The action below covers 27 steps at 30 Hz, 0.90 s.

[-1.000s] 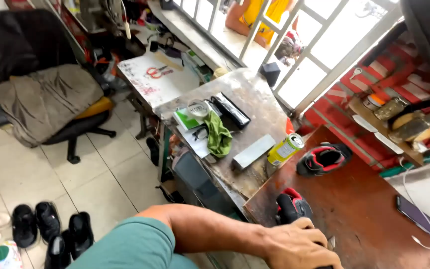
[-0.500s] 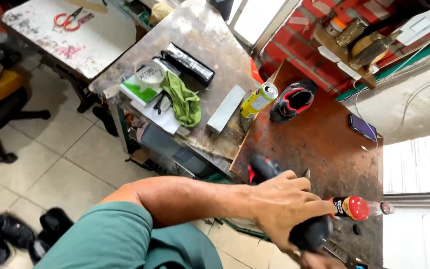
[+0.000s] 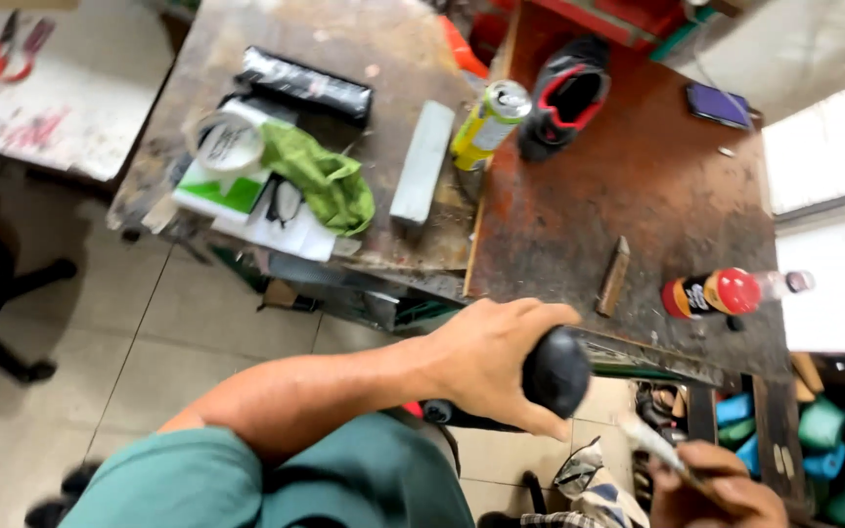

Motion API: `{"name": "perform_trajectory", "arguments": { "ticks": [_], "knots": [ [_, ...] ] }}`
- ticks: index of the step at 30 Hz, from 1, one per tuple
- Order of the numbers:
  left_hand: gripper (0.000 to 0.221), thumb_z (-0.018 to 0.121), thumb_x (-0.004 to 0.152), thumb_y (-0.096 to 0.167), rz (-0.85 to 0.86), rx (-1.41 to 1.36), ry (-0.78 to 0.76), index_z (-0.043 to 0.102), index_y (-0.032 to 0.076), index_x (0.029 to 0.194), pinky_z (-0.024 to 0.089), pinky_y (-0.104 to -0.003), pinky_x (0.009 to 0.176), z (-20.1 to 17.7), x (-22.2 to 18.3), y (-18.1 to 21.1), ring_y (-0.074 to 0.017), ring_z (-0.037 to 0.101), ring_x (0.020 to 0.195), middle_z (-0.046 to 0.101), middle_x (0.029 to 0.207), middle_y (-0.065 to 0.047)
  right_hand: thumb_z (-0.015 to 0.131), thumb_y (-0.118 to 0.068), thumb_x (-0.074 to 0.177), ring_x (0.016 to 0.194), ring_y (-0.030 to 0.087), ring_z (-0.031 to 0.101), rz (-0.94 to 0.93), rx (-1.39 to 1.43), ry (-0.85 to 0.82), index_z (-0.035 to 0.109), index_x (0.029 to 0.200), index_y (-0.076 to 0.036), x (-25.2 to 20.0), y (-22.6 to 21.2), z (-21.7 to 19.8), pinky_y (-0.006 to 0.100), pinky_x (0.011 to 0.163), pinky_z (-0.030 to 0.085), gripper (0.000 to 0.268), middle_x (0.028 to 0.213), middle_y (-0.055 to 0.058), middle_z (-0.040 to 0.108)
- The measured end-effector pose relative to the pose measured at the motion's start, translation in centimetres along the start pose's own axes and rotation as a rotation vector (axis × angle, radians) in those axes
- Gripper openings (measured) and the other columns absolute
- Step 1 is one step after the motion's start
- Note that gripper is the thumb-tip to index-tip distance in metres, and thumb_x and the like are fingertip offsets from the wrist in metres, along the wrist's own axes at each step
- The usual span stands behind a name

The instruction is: Applying liquid to a shoe with a brush and inspecting it at a repair bench

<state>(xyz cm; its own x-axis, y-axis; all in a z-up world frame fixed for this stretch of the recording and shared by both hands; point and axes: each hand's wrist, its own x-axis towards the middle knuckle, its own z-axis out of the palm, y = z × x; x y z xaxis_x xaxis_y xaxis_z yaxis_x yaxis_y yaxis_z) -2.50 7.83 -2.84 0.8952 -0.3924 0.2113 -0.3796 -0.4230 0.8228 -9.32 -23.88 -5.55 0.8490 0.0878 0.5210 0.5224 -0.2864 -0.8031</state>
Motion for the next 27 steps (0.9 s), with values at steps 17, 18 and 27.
{"name": "perform_trajectory", "arguments": {
  "ticks": [17,18,27],
  "knots": [
    [0.102,0.097,0.056,0.067,-0.017,0.45,0.528,0.058,0.012,0.132,0.052,-0.042,0.065,9.4,2.7,-5.5,-0.0282,0.067,0.079,0.061,0.096,-0.006,0.076,-0.017,0.092,0.083,0.032,0.071,-0.076,0.199,0.157,0.051,0.11,-0.008,6.4,4.4,3.7,0.038,0.077,0.063,0.032,0.091,0.022,0.063],
    [0.099,0.097,0.057,0.067,-0.002,0.459,0.538,0.059,0.012,0.13,0.051,-0.04,0.064,9.4,3.1,-5.7,-0.0277,0.066,0.077,0.06,0.094,-0.006,0.076,-0.017,0.092,0.085,0.033,0.071,-0.089,0.18,0.111,0.052,0.11,-0.008,7.0,4.5,3.8,0.04,0.078,0.065,0.031,0.092,0.023,0.063],
    [0.091,0.092,0.058,0.06,0.014,0.43,0.63,0.062,0.01,0.128,0.059,-0.038,0.073,11.2,4.5,-7.1,-0.0296,0.071,0.078,0.06,0.092,-0.008,0.076,0.002,0.091,0.092,0.031,0.077,-0.022,0.244,-0.115,0.048,0.105,0.0,9.5,7.8,2.3,0.031,0.072,0.061,0.031,0.101,0.028,0.068]
  ]
}}
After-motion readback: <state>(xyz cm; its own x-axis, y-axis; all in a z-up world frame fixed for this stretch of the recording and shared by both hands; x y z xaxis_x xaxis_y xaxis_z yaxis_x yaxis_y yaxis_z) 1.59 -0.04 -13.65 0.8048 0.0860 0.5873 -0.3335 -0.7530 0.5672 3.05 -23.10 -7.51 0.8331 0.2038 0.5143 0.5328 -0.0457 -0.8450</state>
